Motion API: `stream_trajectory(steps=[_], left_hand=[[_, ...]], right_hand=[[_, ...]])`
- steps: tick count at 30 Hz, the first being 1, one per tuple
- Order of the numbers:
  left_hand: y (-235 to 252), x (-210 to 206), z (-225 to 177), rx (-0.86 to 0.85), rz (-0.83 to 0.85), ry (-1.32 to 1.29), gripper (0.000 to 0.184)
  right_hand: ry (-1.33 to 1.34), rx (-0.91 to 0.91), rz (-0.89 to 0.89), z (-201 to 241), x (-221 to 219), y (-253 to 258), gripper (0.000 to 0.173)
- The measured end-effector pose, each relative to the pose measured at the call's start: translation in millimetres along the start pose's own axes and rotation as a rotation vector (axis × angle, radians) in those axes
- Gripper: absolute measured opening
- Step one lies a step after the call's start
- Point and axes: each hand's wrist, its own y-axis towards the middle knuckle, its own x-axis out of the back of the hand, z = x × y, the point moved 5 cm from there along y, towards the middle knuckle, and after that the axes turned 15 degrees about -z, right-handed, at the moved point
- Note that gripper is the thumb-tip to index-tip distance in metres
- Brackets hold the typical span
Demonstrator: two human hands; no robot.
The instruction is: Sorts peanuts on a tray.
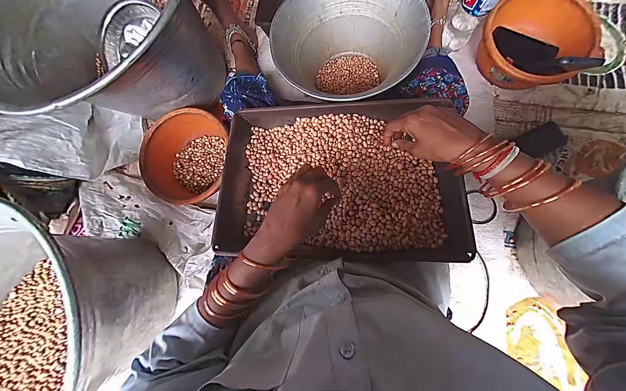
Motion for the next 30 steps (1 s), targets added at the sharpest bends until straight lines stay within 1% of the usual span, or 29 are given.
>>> stream_trajectory(steps=[2,4,5,6,8,10,12,15,17,19,21,23,24,26,27,28,29,30], left_hand=[[-4,41,36,0.169,-0.13,0.219,0.012],[-15,76,74,0.361,-0.199,0.474,0.027],[-21,88,89,0.443,-0.208,0.53,0.033],[-27,97,99,0.485,-0.213,0.544,0.038],[-32,98,103,0.492,-0.188,0.484,0.039],[-31,82,90,0.451,-0.121,0.369,0.032],[-27,57,68,0.401,-0.043,0.183,0.023],[-16,13,27,0.314,0.107,-0.114,0.023],[-11,-10,2,0.32,0.234,-0.281,0.026],[-9,-24,-15,0.362,0.345,-0.407,0.031],[-8,-33,-19,0.42,0.413,-0.514,0.036],[-8,-41,-18,0.491,0.463,-0.679,0.04],[-9,-43,-15,0.516,0.489,-0.774,0.037],[-10,-40,-5,0.554,0.516,-0.917,0.026],[-10,-33,5,0.558,0.502,-0.931,0.02],[-10,-22,18,0.562,0.454,-0.875,0.015],[-9,-6,35,0.56,0.367,-0.741,0.013],[-9,16,52,0.552,0.253,-0.502,0.012]], right_hand=[[-0.034,-0.025,0.037,-4,-2,-1,0.018],[-0.076,-0.055,0.111,-5,-3,-2,0.015],[-0.093,-0.058,0.154,-4,-4,-3,0.012],[-0.108,-0.052,0.197,-2,-6,-5,0.009],[-0.129,-0.017,0.253,3,-11,-7,0.006],[-0.155,0.012,0.287,8,-20,-11,0.006],[-0.179,-0.003,0.327,12,-26,-13,0.005],[-0.216,-0.022,0.345,16,-28,-14,0.005],[-0.277,-0.04,0.361,18,-26,-13,0.006],[-0.284,-0.041,0.323,27,-17,-15,0.008],[-0.152,0.032,0.221,44,-9,-18,0.007],[0.099,0.117,0.176,64,-8,-21,0.012],[0.189,0.152,0.168,71,-11,-23,0.016],[0.235,0.181,0.135,79,-12,-25,0.021],[0.204,0.194,0.097,77,-12,-24,0.022],[0.166,0.194,0.071,71,-10,-22,0.021],[0.123,0.183,0.052,61,-10,-19,0.019],[0.076,0.16,0.046,50,-9,-17,0.017]])
